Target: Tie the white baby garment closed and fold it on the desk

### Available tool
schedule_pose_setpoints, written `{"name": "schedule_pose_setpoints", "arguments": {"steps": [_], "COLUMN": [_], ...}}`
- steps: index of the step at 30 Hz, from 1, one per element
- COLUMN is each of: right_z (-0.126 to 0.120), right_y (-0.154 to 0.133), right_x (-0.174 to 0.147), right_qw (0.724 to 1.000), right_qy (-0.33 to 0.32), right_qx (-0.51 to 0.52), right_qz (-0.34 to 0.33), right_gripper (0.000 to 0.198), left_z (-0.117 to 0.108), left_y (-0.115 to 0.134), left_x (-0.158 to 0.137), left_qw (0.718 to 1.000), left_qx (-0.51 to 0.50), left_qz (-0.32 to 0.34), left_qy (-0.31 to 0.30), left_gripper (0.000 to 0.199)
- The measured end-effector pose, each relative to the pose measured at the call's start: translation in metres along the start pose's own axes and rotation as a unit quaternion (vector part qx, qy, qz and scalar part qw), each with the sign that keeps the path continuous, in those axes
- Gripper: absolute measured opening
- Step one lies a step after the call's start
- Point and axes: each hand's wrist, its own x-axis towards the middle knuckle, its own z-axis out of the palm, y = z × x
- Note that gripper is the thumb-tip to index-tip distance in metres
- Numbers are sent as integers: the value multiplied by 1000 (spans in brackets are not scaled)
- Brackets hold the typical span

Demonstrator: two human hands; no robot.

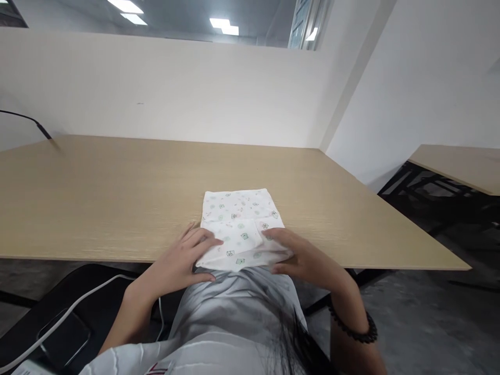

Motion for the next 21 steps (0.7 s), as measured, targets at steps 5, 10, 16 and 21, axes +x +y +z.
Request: {"name": "schedule_pose_setpoints", "arguments": {"steps": [5, 10, 16, 21], "right_z": [-9, 8, 15, 11], "right_y": [27, 29, 23, 20], "right_x": [-18, -27, -35, -18], "right_qw": [1000, 998, 994, 979], "right_qy": [8, 59, 107, 147], "right_qx": [-12, -10, 21, 130], "right_qz": [21, 18, -15, 45], "right_gripper": [83, 58, 22, 23], "left_z": [4, -4, -4, -6], "left_y": [-9, -12, -12, -10], "left_x": [-5, -7, -13, 10], "left_qw": [1000, 996, 981, 963], "left_qx": [-1, -83, -189, -232], "left_qz": [9, 18, 27, -110], "left_qy": [1, -17, 25, 79], "left_gripper": [60, 46, 31, 33]}}
